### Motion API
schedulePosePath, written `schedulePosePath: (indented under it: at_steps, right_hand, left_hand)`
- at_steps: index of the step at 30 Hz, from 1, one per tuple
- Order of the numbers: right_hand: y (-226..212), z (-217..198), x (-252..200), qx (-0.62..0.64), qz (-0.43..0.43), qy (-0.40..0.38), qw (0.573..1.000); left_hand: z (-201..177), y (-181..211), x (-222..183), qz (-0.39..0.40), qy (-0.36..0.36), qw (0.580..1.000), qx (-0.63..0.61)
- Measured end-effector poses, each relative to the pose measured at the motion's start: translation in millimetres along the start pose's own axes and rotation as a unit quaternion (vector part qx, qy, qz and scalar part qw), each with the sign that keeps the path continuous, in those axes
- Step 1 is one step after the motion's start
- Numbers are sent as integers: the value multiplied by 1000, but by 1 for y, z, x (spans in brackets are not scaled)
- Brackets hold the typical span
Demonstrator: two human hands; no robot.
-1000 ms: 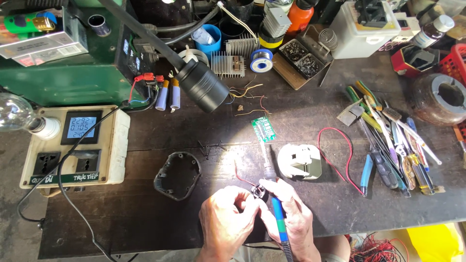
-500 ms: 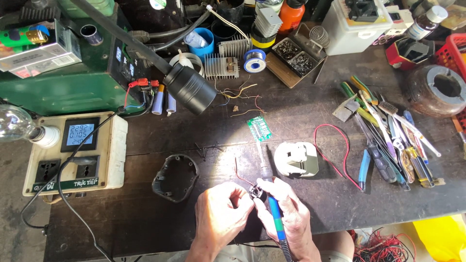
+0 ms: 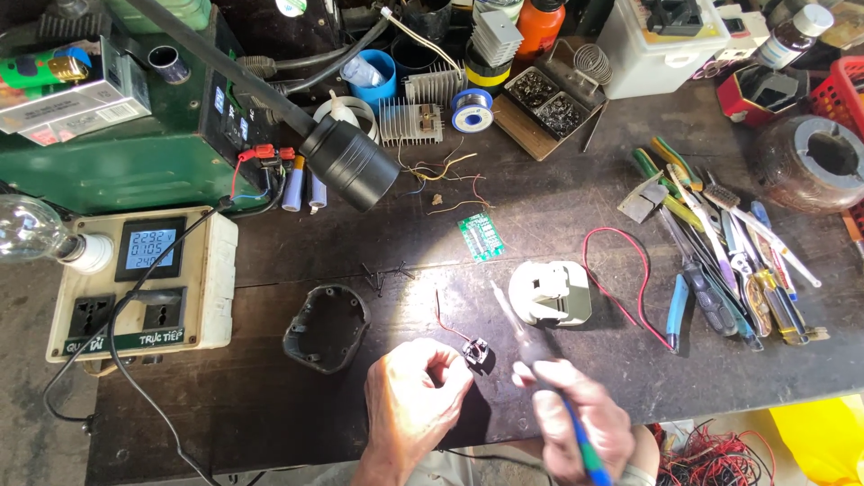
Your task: Soldering wires to a small electronic component on a repair bench
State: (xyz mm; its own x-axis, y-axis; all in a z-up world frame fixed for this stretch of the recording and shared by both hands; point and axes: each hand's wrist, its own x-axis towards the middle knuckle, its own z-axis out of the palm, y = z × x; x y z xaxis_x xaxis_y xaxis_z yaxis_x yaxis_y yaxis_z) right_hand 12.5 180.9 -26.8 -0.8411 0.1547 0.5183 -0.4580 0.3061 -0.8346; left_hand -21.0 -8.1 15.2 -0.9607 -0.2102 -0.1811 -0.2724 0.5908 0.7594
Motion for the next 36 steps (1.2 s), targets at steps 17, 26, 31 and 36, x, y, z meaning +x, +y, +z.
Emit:
schedulePosePath:
  at_steps: [17, 26, 31, 36]
  right_hand:
    - [2, -28, 12, 71, 153, -120, 978]
    - [9, 16, 38, -55, -92, -253, 961]
    - [17, 20, 36, -99, -73, -222, 967]
    - [2, 25, 47, -96, -102, -185, 973]
  left_hand:
    - [-3, 2, -1, -7, -4, 1000, 8]
    - [-10, 5, 5, -1, -39, 999, 34]
    - [-14, 4, 16, 52, -45, 997, 33]
    - [-14, -2, 25, 151, -57, 987, 8]
